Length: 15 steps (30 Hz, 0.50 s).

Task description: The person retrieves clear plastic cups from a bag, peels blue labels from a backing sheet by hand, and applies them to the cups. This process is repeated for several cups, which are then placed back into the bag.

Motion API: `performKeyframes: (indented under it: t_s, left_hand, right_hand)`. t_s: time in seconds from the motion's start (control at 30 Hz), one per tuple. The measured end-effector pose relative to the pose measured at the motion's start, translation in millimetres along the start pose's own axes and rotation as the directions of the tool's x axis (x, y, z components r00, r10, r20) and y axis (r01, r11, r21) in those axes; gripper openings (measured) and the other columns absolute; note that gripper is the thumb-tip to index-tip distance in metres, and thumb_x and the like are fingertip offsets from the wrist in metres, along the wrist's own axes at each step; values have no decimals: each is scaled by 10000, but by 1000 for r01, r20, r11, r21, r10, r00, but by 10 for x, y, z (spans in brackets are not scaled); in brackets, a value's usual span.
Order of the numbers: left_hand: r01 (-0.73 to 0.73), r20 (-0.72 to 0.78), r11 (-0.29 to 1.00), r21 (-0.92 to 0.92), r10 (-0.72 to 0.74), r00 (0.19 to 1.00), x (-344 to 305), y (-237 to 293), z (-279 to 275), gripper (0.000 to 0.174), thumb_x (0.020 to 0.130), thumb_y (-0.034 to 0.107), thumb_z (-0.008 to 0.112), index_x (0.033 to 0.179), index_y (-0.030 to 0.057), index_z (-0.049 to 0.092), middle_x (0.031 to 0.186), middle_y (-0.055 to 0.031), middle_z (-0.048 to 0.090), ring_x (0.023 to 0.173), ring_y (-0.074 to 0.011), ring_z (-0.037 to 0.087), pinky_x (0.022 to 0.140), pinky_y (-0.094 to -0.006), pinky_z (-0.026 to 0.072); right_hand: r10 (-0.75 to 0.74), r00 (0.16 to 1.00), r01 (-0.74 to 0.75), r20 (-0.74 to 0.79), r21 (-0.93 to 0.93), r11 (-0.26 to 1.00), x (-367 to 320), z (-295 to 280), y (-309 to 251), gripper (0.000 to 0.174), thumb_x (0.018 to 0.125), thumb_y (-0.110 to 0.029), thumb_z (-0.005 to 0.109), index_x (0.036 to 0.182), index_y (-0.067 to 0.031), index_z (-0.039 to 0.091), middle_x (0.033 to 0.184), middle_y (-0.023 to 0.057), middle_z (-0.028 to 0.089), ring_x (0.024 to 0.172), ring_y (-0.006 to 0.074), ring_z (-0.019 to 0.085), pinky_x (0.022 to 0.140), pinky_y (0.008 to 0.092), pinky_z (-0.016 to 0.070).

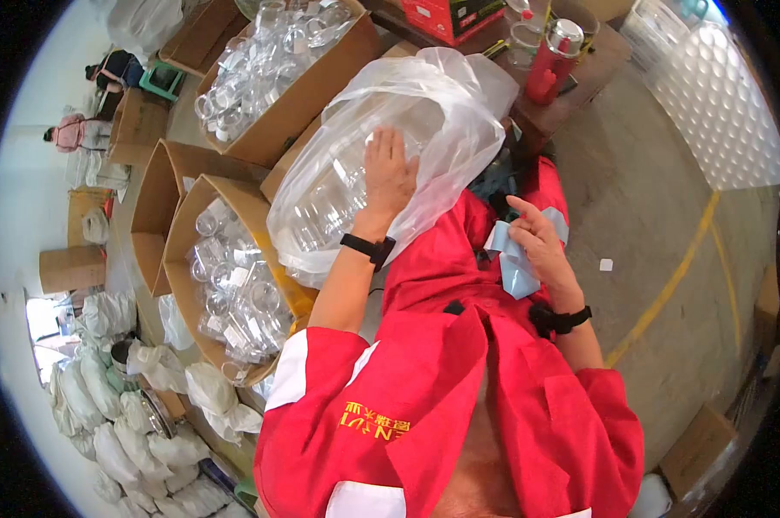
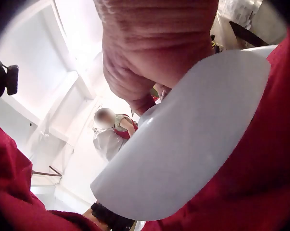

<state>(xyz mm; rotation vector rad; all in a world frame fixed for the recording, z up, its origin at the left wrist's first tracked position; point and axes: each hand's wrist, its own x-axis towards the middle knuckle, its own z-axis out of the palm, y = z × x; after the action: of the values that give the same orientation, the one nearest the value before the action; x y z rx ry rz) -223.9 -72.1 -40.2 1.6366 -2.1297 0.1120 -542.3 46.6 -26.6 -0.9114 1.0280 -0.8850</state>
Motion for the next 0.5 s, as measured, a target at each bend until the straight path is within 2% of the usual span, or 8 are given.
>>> performKeyframes:
  t_s: [0.07,0.1,0.13,0.2,0.33,0.4,0.43,0.5]
  left_hand:
    - [-88,-32,976,-197,84,996,-103,112,-184,543,961,194,684,1418,-50,522,1490,-267,515,1381,-462,479,1138,-508,409]
    - [-84,-31,978,-193,80,996,-231,139,-241,543,961,194,684,1418,-50,522,1490,-267,515,1381,-462,479,1138,-508,409]
    - [70,2,936,-345,-74,997,-377,183,-298,511,964,172,676,1407,-39,534,1440,-253,552,1337,-439,519,1120,-491,429]
    - [325,90,712,-623,-347,934,-610,214,-300,422,977,141,657,1361,-17,577,1331,-206,630,1181,-370,626,1033,-433,497]
    - [389,62,701,-597,-444,894,-923,152,-193,459,998,153,654,1411,3,523,1350,-215,623,1164,-340,644,1003,-417,517]
    - [513,403,-7,-859,-627,667,-919,182,-111,658,1020,164,635,1574,41,304,1360,-241,609,1199,-351,634,996,-423,526]
    - [506,397,-6,-862,-629,669,-872,157,-107,658,1020,164,635,1574,41,304,1360,-241,609,1199,-351,634,996,-423,526]
    - [361,597,-487,-795,-524,608,-730,70,-80,776,1020,126,620,1629,120,140,1400,-273,575,1212,-364,638,1018,-468,538]
  right_hand:
    - [-9,1000,9,-6,-3,1000,1,-2,7,554,979,-29,624,1517,-21,494,937,-10,676,852,63,596,772,228,481]
    - [12,1000,-11,-27,34,999,-11,-3,12,555,977,-28,627,1515,-21,495,938,-13,675,851,61,594,773,227,481]
    - [33,998,-29,-51,70,997,-16,-3,16,556,974,-28,630,1514,-20,497,939,-17,675,849,60,592,773,226,482]
    - [21,999,-19,-42,61,998,24,-15,69,555,973,-27,629,1513,-23,499,938,-20,674,843,59,592,768,227,480]
    - [33,999,-33,6,14,999,63,58,48,559,968,-24,626,1513,-30,501,940,-26,675,827,54,591,747,228,471]
    - [29,999,-29,22,-4,1000,77,80,53,562,967,-23,626,1514,-30,498,933,-27,673,823,53,591,739,225,467]
    - [26,999,-26,35,-17,1000,89,88,53,566,966,-21,625,1516,-30,496,926,-28,672,818,52,591,730,223,463]
    - [26,999,-25,31,-16,1000,83,102,51,569,966,-19,625,1519,-27,491,922,-26,672,819,52,591,730,221,463]
